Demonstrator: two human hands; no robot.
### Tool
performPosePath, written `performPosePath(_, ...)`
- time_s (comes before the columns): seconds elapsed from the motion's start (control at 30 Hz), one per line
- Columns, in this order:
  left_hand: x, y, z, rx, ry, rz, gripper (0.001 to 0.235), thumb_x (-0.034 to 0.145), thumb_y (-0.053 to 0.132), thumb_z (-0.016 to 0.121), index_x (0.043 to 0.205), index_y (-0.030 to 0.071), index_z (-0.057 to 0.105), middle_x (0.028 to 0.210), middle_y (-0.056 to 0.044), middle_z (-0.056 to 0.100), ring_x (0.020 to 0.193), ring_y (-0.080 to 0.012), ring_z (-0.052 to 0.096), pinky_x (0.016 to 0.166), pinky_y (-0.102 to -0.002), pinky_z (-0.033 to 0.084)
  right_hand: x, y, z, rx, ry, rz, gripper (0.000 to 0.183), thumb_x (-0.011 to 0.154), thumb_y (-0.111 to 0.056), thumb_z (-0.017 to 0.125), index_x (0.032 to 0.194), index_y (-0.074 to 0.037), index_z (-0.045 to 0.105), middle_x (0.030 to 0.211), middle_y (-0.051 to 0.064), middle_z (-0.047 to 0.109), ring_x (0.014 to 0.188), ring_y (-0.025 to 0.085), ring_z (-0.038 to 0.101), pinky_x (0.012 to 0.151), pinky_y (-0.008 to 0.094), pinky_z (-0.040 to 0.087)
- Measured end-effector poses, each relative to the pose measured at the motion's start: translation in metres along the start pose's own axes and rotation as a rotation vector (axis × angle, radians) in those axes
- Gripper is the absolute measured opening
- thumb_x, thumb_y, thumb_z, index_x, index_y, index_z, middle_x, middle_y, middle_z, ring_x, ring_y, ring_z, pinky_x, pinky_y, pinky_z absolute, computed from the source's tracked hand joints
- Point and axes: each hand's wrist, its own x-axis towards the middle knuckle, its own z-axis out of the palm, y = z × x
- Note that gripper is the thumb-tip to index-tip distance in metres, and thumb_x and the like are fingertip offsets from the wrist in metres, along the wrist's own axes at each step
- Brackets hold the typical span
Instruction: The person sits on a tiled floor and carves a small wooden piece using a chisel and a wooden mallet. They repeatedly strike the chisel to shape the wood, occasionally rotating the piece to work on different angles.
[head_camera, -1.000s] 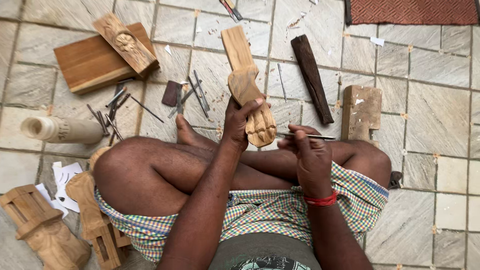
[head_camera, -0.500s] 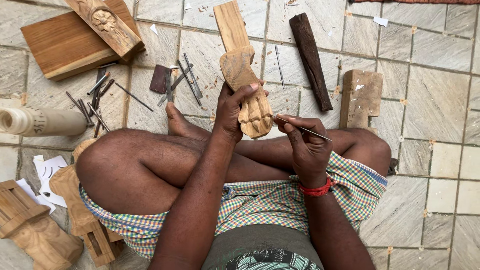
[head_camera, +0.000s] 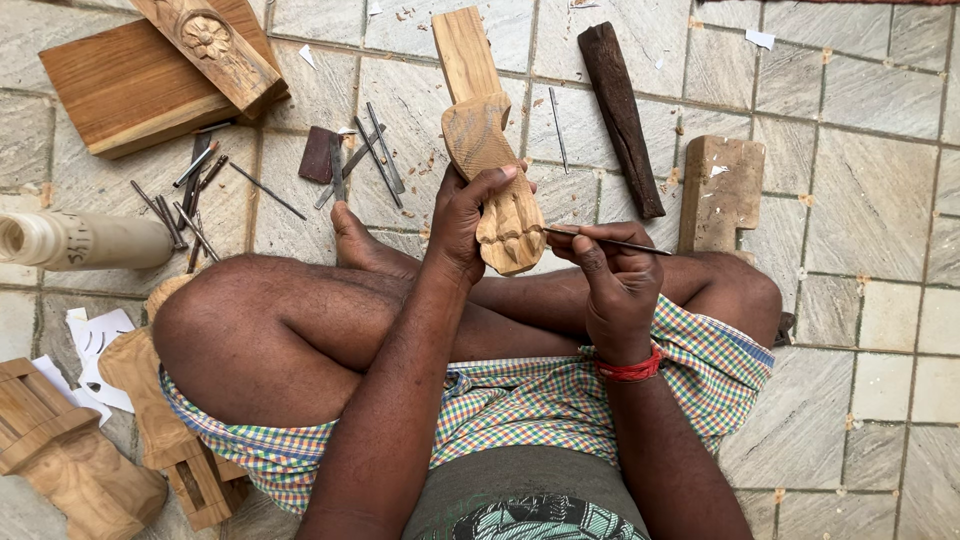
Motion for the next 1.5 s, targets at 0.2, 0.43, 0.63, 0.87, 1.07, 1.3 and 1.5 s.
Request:
performPosePath(0.2, -0.002, 0.002, 0.002, 0.023, 0.019, -0.018, 0.065, 0.083, 0.016, 0.073, 0.138, -0.005, 0.044, 0.112, -0.022, 0.066, 0.099, -0.0281, 0.073, 0.081, -0.041, 0.067, 0.000, 0.003, -0.002, -0.006, -0.003, 0.016, 0.009, 0.106, -0.003, 0.064, 0.115, -0.001, 0.061, 0.108, 0.017, 0.075, 0.105, 0.024, 0.077, 0.095, 0.038, 0.065)
performPosePath(0.43, -0.001, 0.001, -0.001, 0.046, 0.004, -0.027, 0.064, 0.083, 0.016, 0.074, 0.135, -0.007, 0.046, 0.109, -0.021, 0.068, 0.095, -0.0261, 0.073, 0.080, -0.039, 0.066, 0.005, 0.002, -0.005, 0.038, -0.024, 0.079, 0.009, 0.106, -0.004, 0.065, 0.114, 0.000, 0.063, 0.108, 0.017, 0.075, 0.104, 0.023, 0.076, 0.095, 0.038, 0.065)
performPosePath(0.63, -0.006, 0.000, -0.001, 0.008, 0.005, -0.061, 0.062, 0.084, 0.014, 0.076, 0.136, -0.005, 0.048, 0.109, -0.019, 0.068, 0.094, -0.0260, 0.072, 0.080, -0.039, 0.066, 0.008, 0.003, -0.017, 0.028, -0.116, 0.172, 0.007, 0.103, -0.002, 0.066, 0.110, 0.000, 0.066, 0.104, 0.016, 0.075, 0.099, 0.023, 0.077, 0.092, 0.039, 0.066)
performPosePath(0.87, -0.014, 0.006, 0.003, 0.034, -0.025, -0.185, 0.059, 0.083, 0.015, 0.075, 0.132, -0.003, 0.049, 0.106, -0.018, 0.070, 0.093, -0.0287, 0.074, 0.074, -0.042, 0.068, 0.035, 0.007, -0.047, 0.109, -0.415, 0.294, 0.010, 0.101, -0.003, 0.070, 0.109, 0.003, 0.068, 0.104, 0.018, 0.075, 0.102, 0.026, 0.076, 0.097, 0.041, 0.065)
performPosePath(1.07, -0.007, 0.007, 0.010, -0.030, -0.061, -0.142, 0.060, 0.084, 0.016, 0.077, 0.133, -0.005, 0.049, 0.107, -0.018, 0.070, 0.093, -0.0276, 0.075, 0.075, -0.041, 0.068, 0.032, 0.012, -0.044, 0.646, -0.276, 0.279, 0.011, 0.103, -0.007, 0.070, 0.111, -0.002, 0.064, 0.107, 0.017, 0.074, 0.105, 0.031, 0.076, 0.097, 0.047, 0.063)
performPosePath(1.3, -0.004, 0.010, 0.001, 0.029, 0.016, -0.065, 0.062, 0.081, 0.015, 0.077, 0.133, -0.004, 0.048, 0.107, -0.018, 0.066, 0.091, -0.0270, 0.074, 0.075, -0.042, 0.067, 0.021, 0.014, -0.031, 0.240, -0.233, 0.130, 0.008, 0.107, -0.005, 0.066, 0.113, -0.002, 0.063, 0.115, 0.019, 0.074, 0.116, 0.030, 0.073, 0.104, 0.046, 0.062)
performPosePath(1.5, -0.006, 0.011, 0.002, 0.087, 0.035, -0.016, 0.068, 0.081, 0.017, 0.079, 0.138, -0.005, 0.047, 0.116, -0.019, 0.065, 0.102, -0.0246, 0.070, 0.088, -0.036, 0.063, 0.019, 0.007, -0.018, 0.117, -0.188, 0.119, 0.007, 0.104, 0.000, 0.066, 0.111, -0.001, 0.064, 0.112, 0.018, 0.074, 0.113, 0.027, 0.074, 0.103, 0.044, 0.061)
